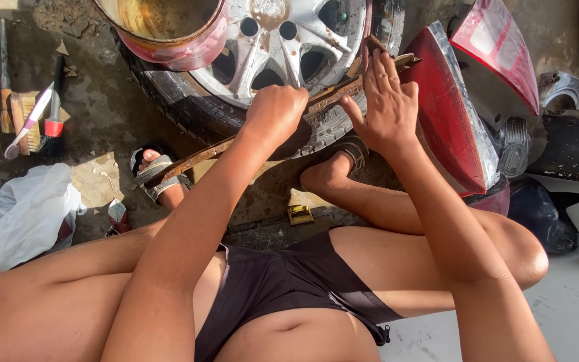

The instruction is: The person sits on the ground and uses a metal scraper to remove old paint from a curved metal part. The part is placed on a car tire for stability, and the person repeatedly scrapes the surface to clean it.

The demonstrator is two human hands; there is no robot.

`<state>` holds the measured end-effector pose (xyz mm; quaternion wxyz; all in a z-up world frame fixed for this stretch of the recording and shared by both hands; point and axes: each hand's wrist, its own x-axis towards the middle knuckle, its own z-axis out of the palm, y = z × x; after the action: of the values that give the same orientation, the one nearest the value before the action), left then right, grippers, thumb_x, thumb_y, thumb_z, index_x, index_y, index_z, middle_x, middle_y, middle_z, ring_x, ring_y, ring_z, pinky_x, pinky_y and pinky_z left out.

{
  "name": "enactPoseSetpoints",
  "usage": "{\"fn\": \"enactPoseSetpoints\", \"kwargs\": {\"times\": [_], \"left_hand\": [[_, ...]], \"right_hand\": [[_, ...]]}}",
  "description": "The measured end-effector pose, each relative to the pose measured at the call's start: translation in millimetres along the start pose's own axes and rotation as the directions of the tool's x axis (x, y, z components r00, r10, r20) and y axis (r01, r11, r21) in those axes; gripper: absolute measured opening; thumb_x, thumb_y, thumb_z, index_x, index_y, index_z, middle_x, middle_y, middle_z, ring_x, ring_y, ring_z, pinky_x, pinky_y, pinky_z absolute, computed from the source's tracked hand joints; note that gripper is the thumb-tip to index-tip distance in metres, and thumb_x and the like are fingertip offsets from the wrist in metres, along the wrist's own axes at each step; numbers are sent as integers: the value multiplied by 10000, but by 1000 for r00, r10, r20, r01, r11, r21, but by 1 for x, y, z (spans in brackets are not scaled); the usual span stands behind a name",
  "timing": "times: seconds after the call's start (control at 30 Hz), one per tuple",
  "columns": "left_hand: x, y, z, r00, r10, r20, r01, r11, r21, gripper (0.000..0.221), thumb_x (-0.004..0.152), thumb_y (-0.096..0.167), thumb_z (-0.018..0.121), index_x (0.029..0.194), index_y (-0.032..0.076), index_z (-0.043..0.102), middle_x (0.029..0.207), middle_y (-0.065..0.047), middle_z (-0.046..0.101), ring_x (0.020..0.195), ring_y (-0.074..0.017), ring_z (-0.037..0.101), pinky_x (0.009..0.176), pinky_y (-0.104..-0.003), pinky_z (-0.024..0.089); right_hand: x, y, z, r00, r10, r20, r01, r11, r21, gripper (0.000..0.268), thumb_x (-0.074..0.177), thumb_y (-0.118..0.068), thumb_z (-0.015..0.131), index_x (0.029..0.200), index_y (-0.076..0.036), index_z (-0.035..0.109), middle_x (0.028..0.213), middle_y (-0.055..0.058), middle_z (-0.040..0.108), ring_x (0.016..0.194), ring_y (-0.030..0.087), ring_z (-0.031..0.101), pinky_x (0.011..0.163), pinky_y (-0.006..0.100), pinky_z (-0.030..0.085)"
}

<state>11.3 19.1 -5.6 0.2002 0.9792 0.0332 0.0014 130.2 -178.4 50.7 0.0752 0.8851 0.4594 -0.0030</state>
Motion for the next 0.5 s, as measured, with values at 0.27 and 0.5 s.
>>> {"fn": "enactPoseSetpoints", "kwargs": {"times": [0.27, 0.5], "left_hand": [[-6, 12, 0, 999, -12, -41, 14, 998, 57, 63, 810, 26, 693, 871, 37, 690, 628, -118, 698, 526, -264, 707, 473, -370, 552], [-10, 21, 8, 995, -41, -85, 48, 996, 71, 127, 752, -9, 721, 773, 62, 619, 673, -115, 704, 558, -238, 722, 484, -343, 583]], "right_hand": [[1, -12, 16, 989, 100, 112, -108, 992, 70, 909, 1095, -668, 292, 1573, 105, 301, 1632, 286, 307, 1527, 360, 289, 889, 461, 400], [3, -8, -7, 985, 117, 127, -145, 959, 245, 787, 1102, -572, 269, 1453, 85, 525, 1573, 231, 443, 1488, 317, 351, 973, 563, 413]]}}
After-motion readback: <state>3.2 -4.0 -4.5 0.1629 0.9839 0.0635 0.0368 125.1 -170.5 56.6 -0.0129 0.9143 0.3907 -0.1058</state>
